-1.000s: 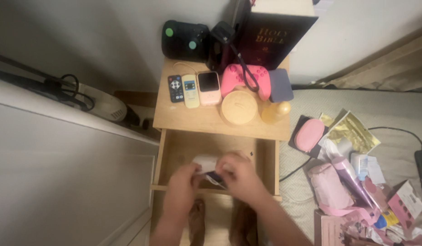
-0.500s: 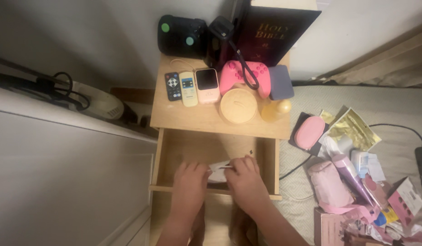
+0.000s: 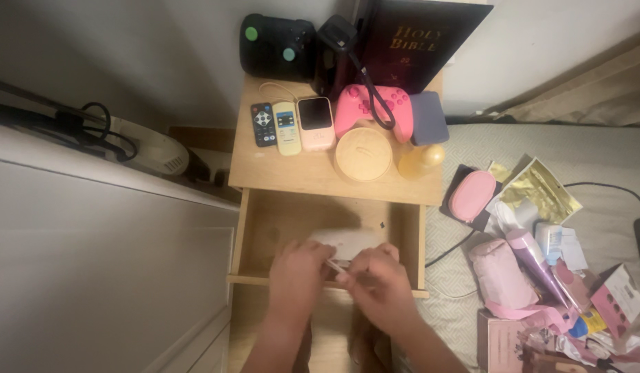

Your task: The person empties a bedroom drawer by removing various items such as skincare products, makeup, and small boxes, placing them on the bed. They then sort through the items on the bed, inspecting and organizing them into a small white bag before placing the bag into the now-empty drawer.

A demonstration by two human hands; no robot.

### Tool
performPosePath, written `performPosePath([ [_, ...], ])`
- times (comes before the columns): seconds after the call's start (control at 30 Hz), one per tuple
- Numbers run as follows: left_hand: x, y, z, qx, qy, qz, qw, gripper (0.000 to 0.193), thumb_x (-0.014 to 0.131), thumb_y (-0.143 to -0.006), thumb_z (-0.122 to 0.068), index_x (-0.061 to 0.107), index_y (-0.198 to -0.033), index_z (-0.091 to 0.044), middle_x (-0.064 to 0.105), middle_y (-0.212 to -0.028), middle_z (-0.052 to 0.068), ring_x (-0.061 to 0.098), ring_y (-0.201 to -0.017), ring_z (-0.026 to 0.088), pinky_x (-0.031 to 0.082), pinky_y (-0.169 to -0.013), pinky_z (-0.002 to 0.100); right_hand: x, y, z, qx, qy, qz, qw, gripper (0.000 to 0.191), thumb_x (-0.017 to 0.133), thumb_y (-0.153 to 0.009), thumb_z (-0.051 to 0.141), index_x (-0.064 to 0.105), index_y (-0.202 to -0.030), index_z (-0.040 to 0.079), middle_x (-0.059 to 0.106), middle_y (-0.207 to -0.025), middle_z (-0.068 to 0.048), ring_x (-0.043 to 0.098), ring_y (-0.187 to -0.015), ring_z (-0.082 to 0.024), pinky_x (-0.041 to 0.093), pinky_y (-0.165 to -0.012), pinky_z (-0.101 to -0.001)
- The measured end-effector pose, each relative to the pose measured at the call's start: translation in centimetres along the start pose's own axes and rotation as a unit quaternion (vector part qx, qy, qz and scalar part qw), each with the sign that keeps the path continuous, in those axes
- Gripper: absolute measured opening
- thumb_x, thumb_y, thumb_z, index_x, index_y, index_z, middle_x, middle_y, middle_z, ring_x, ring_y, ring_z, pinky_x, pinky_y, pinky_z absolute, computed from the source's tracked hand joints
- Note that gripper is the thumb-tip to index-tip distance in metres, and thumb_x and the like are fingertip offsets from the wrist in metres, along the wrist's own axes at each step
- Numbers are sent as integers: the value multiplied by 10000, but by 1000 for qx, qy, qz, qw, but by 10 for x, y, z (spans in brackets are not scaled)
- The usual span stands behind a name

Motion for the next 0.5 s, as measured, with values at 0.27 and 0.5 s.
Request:
performPosePath([
  [0.27, 2, 15, -6, 20, 33, -56, 998, 240, 648, -759, -42, 780, -943, -122, 745, -927, 29, 628, -922, 306, 540, -785, 405, -2, -7, 22, 52, 248, 103, 962, 166, 705, -760, 107, 698, -922, 70, 709, -810, -95, 670, -752, -309, 454, -779, -472],
  [0.5, 18, 24, 5, 19, 27, -33, 999, 207, 616, -780, -35, 765, -909, -98, 727, -925, 64, 619, -975, 320, 536, -801, 411, 11, -2, 10, 166, 296, 195, 920, 52, 650, -840, 124, 688, -821, 94, 675, -865, -106, 668, -822, -356, 448, -809, -518],
])
Point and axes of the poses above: each hand's wrist, its own y-axis away from the middle knuckle, its own x-axis out of the palm, z = x × y, the point moved 1 cm from there along -y, towards the middle knuckle
